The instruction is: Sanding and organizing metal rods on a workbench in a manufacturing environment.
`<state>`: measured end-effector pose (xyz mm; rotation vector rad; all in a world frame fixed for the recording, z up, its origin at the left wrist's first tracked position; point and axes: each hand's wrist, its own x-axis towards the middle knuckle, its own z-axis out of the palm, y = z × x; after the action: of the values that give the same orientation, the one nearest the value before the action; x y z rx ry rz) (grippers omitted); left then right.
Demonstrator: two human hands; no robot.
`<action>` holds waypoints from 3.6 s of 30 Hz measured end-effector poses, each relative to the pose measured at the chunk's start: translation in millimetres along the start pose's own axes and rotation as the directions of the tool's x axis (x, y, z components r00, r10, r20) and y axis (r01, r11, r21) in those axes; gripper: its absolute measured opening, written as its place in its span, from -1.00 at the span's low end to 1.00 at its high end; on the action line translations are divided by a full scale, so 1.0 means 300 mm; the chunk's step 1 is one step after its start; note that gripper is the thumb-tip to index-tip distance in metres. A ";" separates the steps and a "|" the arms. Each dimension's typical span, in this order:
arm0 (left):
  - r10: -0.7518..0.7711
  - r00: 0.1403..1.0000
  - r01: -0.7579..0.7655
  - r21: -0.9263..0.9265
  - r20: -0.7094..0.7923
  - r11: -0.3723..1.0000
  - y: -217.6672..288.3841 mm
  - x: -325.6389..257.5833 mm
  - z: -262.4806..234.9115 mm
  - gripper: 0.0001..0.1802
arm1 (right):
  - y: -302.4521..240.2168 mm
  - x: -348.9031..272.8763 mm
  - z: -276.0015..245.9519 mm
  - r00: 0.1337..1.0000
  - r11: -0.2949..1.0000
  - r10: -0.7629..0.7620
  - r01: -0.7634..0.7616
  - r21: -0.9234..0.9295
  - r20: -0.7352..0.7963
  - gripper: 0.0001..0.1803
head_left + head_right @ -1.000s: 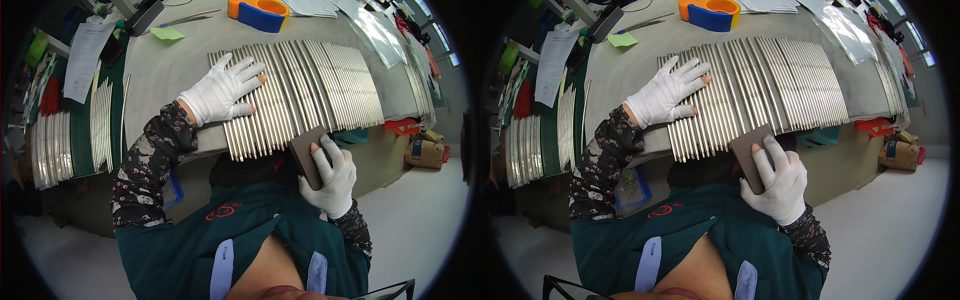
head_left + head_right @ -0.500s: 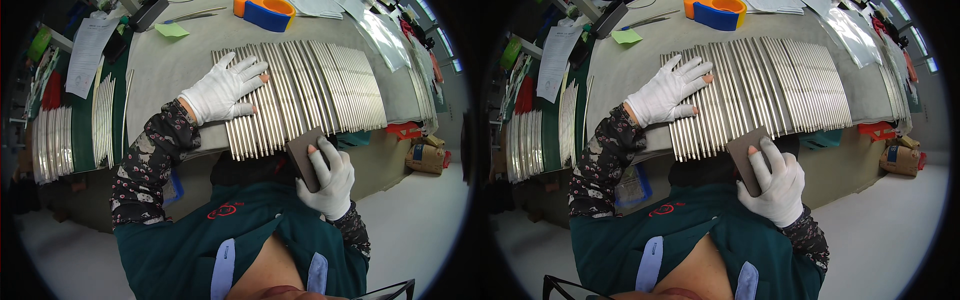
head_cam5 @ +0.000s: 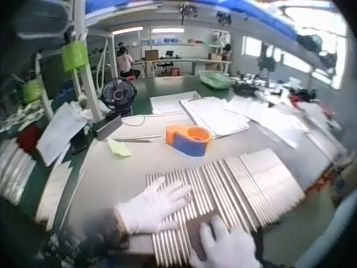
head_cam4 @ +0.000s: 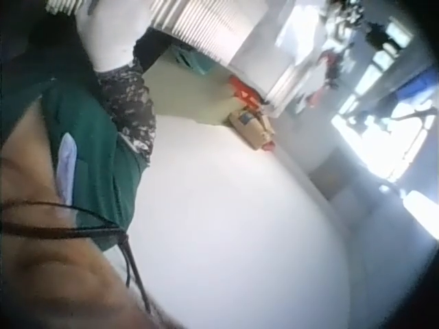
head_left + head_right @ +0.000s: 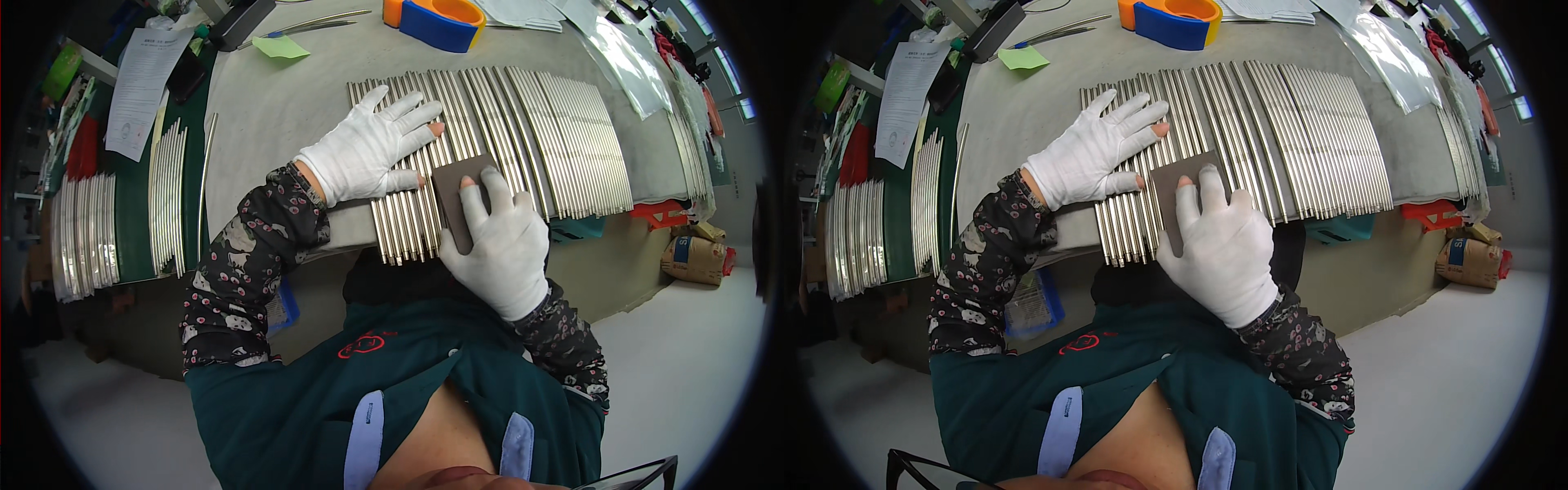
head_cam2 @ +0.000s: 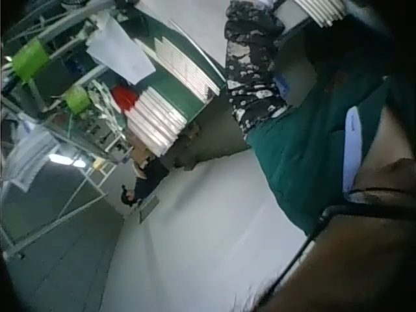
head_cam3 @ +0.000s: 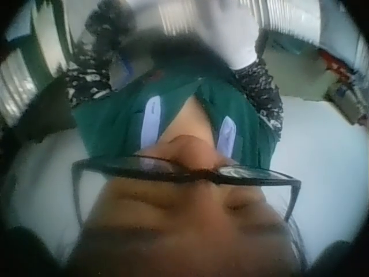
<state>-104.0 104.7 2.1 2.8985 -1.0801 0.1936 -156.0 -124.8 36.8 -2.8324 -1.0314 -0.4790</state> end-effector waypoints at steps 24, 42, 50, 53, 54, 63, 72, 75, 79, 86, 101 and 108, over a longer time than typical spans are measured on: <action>0.000 1.000 0.000 -0.001 -0.024 1.000 -0.044 -0.082 0.013 -0.25 | 0.063 -0.234 -0.074 0.934 0.926 -0.358 0.355 0.132 -0.001 -0.34; -0.055 0.998 0.054 0.041 0.016 0.998 -0.027 -0.084 0.006 -0.26 | 0.017 -0.184 -0.060 0.970 0.954 -0.230 0.241 0.181 -0.081 -0.32; -0.086 0.996 0.085 0.033 0.007 0.996 -0.005 -0.071 0.002 -0.31 | -0.050 -0.138 -0.056 0.980 0.965 -0.199 0.197 0.174 -0.004 -0.31; -0.077 0.997 0.078 0.041 -0.024 0.996 -0.005 -0.065 0.004 -0.30 | -0.077 -0.071 -0.059 0.985 0.980 -0.166 0.160 0.120 0.041 -0.37; -0.077 0.996 0.079 0.054 -0.038 0.995 -0.003 -0.065 0.006 -0.30 | -0.084 -0.035 -0.048 0.989 0.987 -0.141 0.137 0.079 0.047 -0.38; -0.079 0.997 0.079 0.045 -0.002 0.996 0.004 -0.066 0.002 -0.32 | -0.059 -0.049 -0.063 0.976 0.972 -0.210 0.202 0.122 0.060 -0.37; -0.071 0.997 0.071 0.024 -0.004 0.997 0.001 -0.044 -0.007 -0.32 | 0.065 -0.167 -0.149 0.984 0.962 -0.175 0.180 0.207 -0.042 -0.34; -0.077 0.994 0.073 0.048 0.083 0.996 -0.001 -0.048 -0.032 -0.32 | 0.161 -0.214 -0.141 0.984 0.986 -0.030 0.058 0.157 -0.174 -0.22; 0.033 0.999 -0.036 0.092 0.027 0.995 -0.008 0.033 -0.050 -0.22 | 0.257 -0.281 -0.142 0.968 0.990 0.128 -0.113 0.083 -0.216 -0.23; 0.166 0.985 -0.170 -0.080 -0.052 0.982 0.042 0.301 0.018 -0.21 | 0.339 -0.341 -0.140 0.941 0.972 0.236 -0.230 0.053 -0.241 -0.25; 0.183 0.980 -0.174 -0.103 0.077 0.979 -0.024 0.106 -0.010 -0.19 | 0.475 -0.381 -0.094 0.917 0.951 0.308 -0.292 0.102 -0.254 -0.29; 0.156 0.988 -0.154 -0.113 0.013 0.982 -0.018 0.234 -0.027 -0.18 | 0.494 -0.353 -0.095 0.912 0.955 0.296 -0.275 0.110 -0.285 -0.30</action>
<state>-48.7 64.1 19.4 2.7257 -1.2778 0.1036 -145.2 -308.9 33.1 -2.6734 -0.5549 -0.7907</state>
